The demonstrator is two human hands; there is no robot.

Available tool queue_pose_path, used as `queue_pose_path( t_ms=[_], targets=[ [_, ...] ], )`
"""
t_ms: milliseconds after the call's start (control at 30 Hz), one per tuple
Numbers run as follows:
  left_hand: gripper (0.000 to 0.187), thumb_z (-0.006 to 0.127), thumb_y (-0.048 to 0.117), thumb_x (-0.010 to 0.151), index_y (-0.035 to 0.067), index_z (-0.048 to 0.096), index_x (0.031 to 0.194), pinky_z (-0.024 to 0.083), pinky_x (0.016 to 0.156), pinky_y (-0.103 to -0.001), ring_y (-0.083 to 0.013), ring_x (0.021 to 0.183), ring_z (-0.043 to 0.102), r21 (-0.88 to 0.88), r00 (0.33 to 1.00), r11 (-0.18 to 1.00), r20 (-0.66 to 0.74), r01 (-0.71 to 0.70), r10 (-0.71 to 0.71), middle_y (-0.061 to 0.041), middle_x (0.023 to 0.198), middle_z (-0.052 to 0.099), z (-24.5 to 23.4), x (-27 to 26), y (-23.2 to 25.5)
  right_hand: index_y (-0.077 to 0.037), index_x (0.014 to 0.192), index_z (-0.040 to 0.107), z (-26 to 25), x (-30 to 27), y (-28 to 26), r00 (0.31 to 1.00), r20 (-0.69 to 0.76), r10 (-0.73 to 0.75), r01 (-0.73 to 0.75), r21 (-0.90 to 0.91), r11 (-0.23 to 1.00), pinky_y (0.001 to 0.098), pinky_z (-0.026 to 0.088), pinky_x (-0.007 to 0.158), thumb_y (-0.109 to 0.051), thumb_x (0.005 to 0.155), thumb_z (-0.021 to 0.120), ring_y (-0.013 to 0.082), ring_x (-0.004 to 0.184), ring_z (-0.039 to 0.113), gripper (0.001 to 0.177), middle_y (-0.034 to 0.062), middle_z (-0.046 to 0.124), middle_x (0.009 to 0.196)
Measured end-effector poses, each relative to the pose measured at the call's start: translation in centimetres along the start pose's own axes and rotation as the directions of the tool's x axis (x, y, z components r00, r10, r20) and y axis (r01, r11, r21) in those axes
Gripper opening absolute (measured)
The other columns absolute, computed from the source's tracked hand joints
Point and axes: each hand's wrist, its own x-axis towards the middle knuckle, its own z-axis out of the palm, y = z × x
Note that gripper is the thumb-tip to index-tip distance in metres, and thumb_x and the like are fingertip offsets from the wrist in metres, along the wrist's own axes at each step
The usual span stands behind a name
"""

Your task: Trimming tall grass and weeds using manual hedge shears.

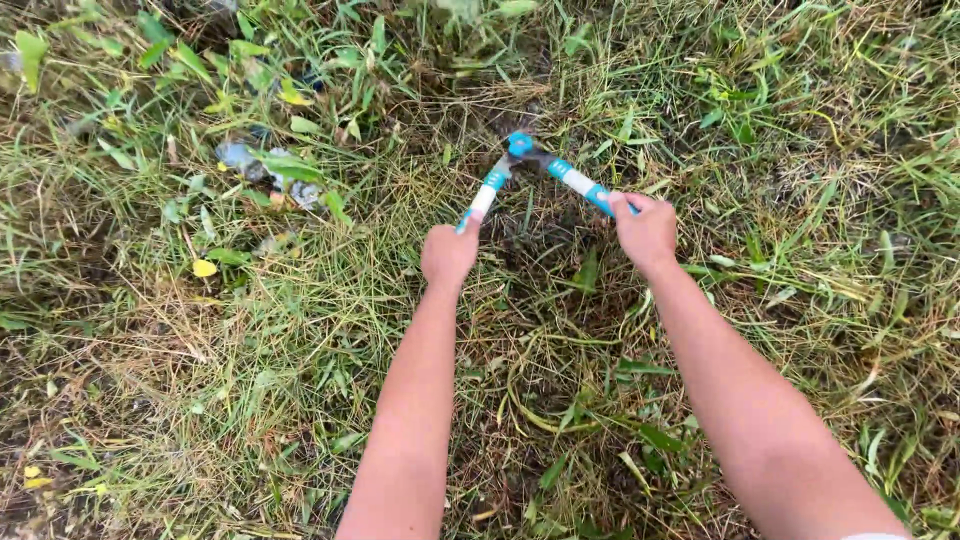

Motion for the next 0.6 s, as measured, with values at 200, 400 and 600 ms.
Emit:
queue_pose_path(
  t_ms=[200, 400, 600],
  targets=[
    [0.065, 0.061, 0.068, 0.088, 0.005, 0.073, 0.091, 0.054, 0.073, -0.049, -0.0334, 0.085, 0.074, 0.101, 0.999, 0.994, 0.012, -0.038, 0.037, -0.016, 0.092, 0.074, -0.8, 3.8, 4.6, -0.009, 0.104, 0.082, -0.1, 5.1, -2.7, 0.996, -0.005, -0.084, 0.084, -0.083, 0.993, 0.0329, 0.044, 0.053, -0.041, 0.097, 0.074, 0.0125, 0.053, 0.055, 0.033, 0.0066, 0.067, 0.066],
    [0.065, 0.061, 0.068, 0.09, 0.005, 0.073, 0.094, 0.055, 0.075, -0.048, -0.0325, 0.087, 0.072, 0.095, 0.995, 0.995, -0.102, -0.001, 0.011, -0.015, 0.094, 0.074, 1.1, 3.9, 6.3, -0.01, 0.105, 0.082, 2.7, 4.9, -4.4, 0.997, 0.018, -0.071, 0.072, -0.069, 0.995, 0.0389, 0.048, 0.055, -0.039, 0.098, 0.07, 0.0168, 0.057, 0.06, 0.033, 0.0081, 0.069, 0.068],
    [0.059, 0.06, 0.063, 0.091, 0.006, 0.073, 0.097, 0.055, 0.077, -0.051, -0.0356, 0.089, 0.073, -0.008, 0.977, 0.992, -0.175, 0.124, -0.123, -0.016, 0.096, 0.075, 2.9, 0.8, 7.9, -0.006, 0.094, 0.074, 9.3, -2.2, -7.3, 0.983, -0.147, 0.107, -0.117, -0.058, 0.991, 0.0496, 0.054, 0.062, -0.044, 0.099, 0.059, 0.0332, 0.065, 0.07, 0.041, 0.0149, 0.071, 0.074]
  ],
)
